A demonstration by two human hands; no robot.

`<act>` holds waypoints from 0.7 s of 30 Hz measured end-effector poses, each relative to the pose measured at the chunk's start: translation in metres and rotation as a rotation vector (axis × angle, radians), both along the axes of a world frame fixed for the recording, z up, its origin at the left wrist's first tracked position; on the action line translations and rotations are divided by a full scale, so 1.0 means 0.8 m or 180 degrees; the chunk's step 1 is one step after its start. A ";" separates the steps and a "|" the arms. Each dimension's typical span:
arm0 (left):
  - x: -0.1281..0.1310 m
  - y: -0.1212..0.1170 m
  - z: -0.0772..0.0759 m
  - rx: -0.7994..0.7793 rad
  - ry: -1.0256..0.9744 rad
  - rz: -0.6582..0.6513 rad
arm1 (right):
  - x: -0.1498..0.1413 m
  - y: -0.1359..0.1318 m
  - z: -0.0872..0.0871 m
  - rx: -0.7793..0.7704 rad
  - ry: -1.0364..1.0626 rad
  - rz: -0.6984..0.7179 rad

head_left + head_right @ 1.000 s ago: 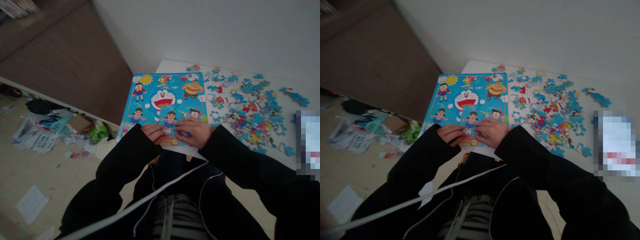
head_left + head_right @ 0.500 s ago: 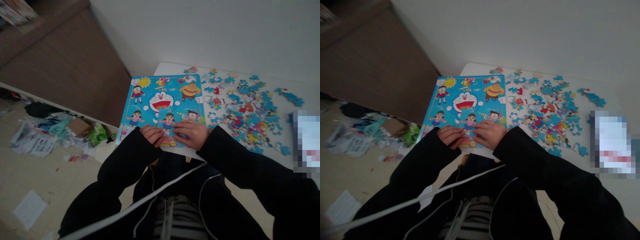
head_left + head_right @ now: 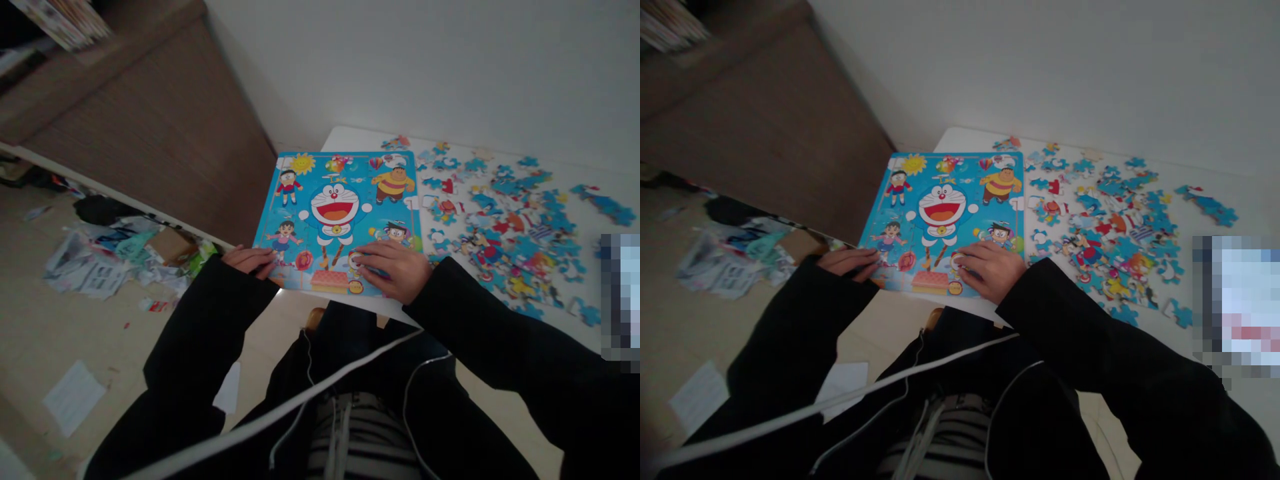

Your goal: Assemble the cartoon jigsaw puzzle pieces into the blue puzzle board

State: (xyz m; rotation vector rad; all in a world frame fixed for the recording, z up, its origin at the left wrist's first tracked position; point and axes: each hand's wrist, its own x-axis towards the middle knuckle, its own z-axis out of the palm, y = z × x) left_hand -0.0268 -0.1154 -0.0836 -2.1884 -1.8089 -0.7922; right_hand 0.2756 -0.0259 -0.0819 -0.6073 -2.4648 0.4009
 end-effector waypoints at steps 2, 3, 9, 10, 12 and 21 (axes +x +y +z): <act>-0.008 0.000 -0.002 -0.0170 -0.0111 0.0014 | 0.000 0.000 -0.001 0.0041 -0.0025 -0.0013; -0.010 0.000 -0.003 -0.0228 -0.0157 0.0015 | 0.000 0.000 -0.001 0.0068 -0.0034 -0.0021; -0.019 0.002 -0.002 -0.0162 -0.0147 0.0104 | 0.001 0.001 -0.001 0.0204 0.0030 0.0027; -0.020 0.001 0.000 -0.0142 -0.0127 0.0146 | 0.001 0.001 -0.001 0.0183 0.0013 0.0041; -0.021 -0.002 0.004 -0.0202 -0.0145 0.0196 | 0.001 0.001 -0.001 0.0111 -0.0035 0.0042; -0.039 -0.009 -0.006 -0.1288 -0.0081 0.0643 | -0.002 -0.003 -0.006 0.0145 -0.0295 -0.0108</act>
